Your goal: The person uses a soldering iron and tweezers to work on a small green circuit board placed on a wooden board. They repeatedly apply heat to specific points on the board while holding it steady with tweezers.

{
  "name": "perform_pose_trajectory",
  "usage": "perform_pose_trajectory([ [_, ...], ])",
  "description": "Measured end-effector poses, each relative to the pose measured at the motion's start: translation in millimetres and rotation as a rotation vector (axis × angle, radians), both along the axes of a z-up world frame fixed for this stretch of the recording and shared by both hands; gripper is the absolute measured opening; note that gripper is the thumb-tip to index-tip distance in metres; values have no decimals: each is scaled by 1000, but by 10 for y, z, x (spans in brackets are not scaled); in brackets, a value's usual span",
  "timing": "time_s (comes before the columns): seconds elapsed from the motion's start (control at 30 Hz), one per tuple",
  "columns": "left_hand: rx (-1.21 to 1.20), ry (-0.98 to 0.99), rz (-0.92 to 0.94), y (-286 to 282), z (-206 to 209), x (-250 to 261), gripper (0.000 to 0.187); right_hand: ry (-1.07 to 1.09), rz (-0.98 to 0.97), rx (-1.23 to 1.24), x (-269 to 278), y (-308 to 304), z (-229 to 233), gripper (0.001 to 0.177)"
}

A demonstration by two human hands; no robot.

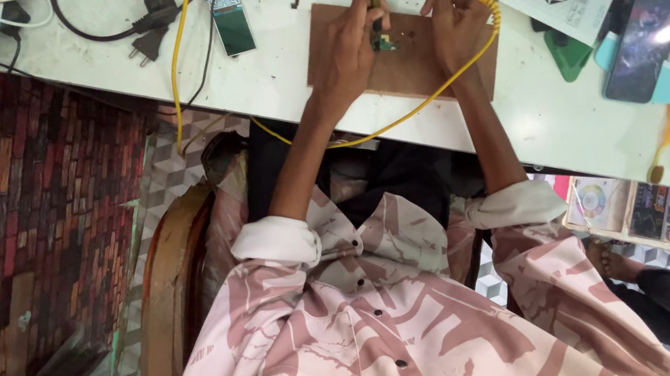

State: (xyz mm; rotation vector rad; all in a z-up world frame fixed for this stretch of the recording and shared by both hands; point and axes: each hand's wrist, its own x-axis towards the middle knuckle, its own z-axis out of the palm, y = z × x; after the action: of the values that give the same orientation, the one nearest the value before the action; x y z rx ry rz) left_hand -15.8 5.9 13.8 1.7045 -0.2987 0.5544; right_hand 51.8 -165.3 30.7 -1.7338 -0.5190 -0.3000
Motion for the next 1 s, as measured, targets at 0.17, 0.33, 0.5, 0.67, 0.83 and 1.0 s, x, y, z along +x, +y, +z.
perform_pose_trajectory([
  [0.17,-66,-2,1,-26,-35,12,15,-78,49,-104,25,28,-71,21],
  [0.33,-87,12,-24,-16,-67,51,12,-302,114,-246,51,75,-32,28],
  [0.5,-60,69,5,7,-34,16,16,-167,87,-191,36,95,47,19],
  [0.67,-34,37,10,16,-14,13,20,-170,155,-192,46,88,58,20],
  [0.83,-54,29,-4,-9,-3,40,23,-187,165,-215,80,73,36,30],
  [1.0,-6,51,15,2,10,7,19,-149,181,-228,90,83,36,28],
])
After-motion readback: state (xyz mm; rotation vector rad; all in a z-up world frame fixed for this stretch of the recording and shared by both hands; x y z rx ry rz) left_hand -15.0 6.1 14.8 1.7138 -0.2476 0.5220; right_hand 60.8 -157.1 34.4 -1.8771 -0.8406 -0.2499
